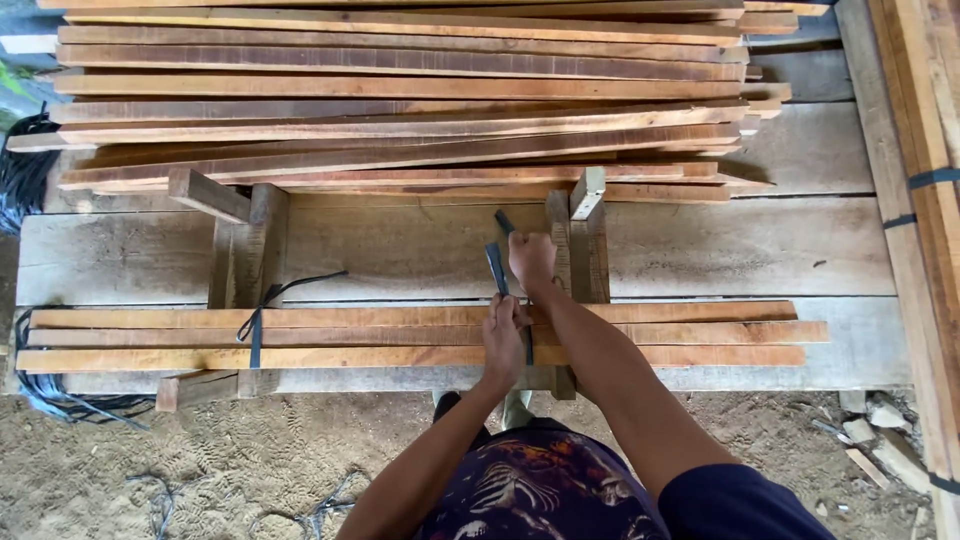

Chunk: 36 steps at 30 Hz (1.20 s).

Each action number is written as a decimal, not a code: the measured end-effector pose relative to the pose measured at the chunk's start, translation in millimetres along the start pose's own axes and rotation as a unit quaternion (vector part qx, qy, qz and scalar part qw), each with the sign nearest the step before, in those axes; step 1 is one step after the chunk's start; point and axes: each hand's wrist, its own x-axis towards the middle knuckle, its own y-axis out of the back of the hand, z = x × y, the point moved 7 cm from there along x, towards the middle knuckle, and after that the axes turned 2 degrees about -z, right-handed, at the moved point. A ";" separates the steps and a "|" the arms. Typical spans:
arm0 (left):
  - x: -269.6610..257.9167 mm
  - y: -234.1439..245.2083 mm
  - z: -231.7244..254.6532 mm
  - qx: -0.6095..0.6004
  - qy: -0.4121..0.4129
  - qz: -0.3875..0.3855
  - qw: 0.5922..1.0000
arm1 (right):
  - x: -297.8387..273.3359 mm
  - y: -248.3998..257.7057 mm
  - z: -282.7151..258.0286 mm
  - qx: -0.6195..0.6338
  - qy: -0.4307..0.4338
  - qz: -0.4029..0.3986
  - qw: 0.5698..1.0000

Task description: Organizing and bundling thin wooden planks using black plastic straps on a workbench.

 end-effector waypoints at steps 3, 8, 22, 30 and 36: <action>13.5 6.6 -21.0 0.043 -0.035 -0.070 0.996 | -2.6 -2.5 1.5 -0.007 0.006 -0.006 1.000; 15.9 13.7 -29.5 0.108 -0.105 -0.139 0.979 | -28.5 10.3 -27.4 0.008 0.032 -0.062 0.997; 5.0 7.8 -2.5 0.108 -0.132 -0.144 0.975 | -22.5 -42.3 1.8 -0.250 0.005 -0.195 0.948; 12.2 11.3 -13.6 0.067 -0.153 -0.098 0.981 | -15.3 -21.9 -2.7 -0.128 -0.019 -0.109 0.986; 16.2 13.4 -14.3 0.019 -0.138 -0.124 0.982 | -12.8 1.1 -18.6 -0.044 0.034 -0.020 0.998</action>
